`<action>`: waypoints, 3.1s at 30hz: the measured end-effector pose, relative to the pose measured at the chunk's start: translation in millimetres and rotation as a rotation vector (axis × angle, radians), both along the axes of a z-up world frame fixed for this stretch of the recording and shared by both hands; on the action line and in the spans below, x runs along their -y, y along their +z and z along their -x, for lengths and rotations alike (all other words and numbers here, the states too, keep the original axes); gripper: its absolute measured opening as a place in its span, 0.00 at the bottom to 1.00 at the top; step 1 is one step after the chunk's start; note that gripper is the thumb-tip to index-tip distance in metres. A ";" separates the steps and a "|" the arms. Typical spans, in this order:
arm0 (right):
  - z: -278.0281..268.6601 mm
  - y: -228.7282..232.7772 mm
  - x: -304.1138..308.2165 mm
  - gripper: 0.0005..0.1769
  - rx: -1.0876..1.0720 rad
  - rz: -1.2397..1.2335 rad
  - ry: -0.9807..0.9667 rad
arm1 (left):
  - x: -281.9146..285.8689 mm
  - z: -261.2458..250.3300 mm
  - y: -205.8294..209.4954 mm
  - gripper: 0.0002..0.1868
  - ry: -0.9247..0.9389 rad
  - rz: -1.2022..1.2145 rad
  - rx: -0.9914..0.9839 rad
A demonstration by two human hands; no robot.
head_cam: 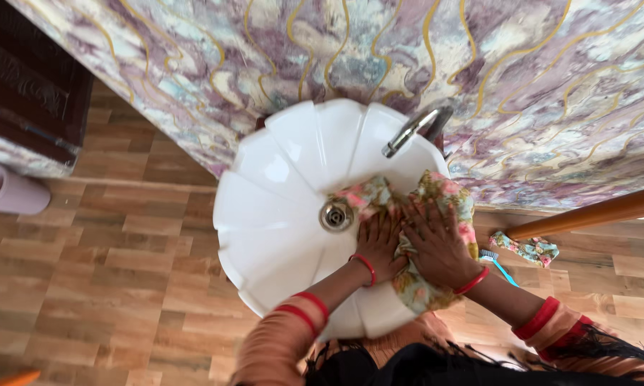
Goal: The person cleans a sink by scrubbing and wiping the basin and edges with a cloth.
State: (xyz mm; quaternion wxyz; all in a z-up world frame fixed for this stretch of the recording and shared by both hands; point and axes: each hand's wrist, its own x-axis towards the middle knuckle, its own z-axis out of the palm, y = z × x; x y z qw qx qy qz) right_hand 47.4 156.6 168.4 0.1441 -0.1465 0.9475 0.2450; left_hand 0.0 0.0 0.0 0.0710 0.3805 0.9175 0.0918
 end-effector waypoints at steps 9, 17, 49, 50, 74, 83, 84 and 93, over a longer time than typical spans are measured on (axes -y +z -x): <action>103.0 -37.6 65.7 0.48 0.149 0.223 -0.244 | 75.4 117.9 83.1 0.62 0.076 0.223 0.046; 127.9 -70.3 159.7 0.52 0.199 0.384 -0.015 | 140.3 113.8 67.0 0.49 0.424 0.730 0.162; 254.5 -66.3 102.2 0.53 -0.304 0.363 0.064 | 102.4 247.8 75.4 0.50 0.361 0.370 -0.089; 249.9 -70.7 102.9 0.53 -0.309 0.356 0.054 | 102.9 244.5 76.9 0.50 0.370 0.381 -0.063; 16.2 -26.8 70.4 0.66 0.652 0.431 0.042 | 93.0 -15.7 74.4 0.62 0.013 0.391 0.646; 130.9 7.2 -3.9 0.52 -0.052 0.371 0.074 | -8.0 106.0 67.8 0.62 0.185 0.134 0.204; 137.7 4.6 -6.3 0.53 -0.126 0.396 0.073 | -10.5 125.4 68.5 0.62 0.214 0.161 0.218; 106.1 -71.7 54.4 0.52 -0.085 0.446 0.006 | 59.7 116.1 67.8 0.65 0.097 0.444 0.299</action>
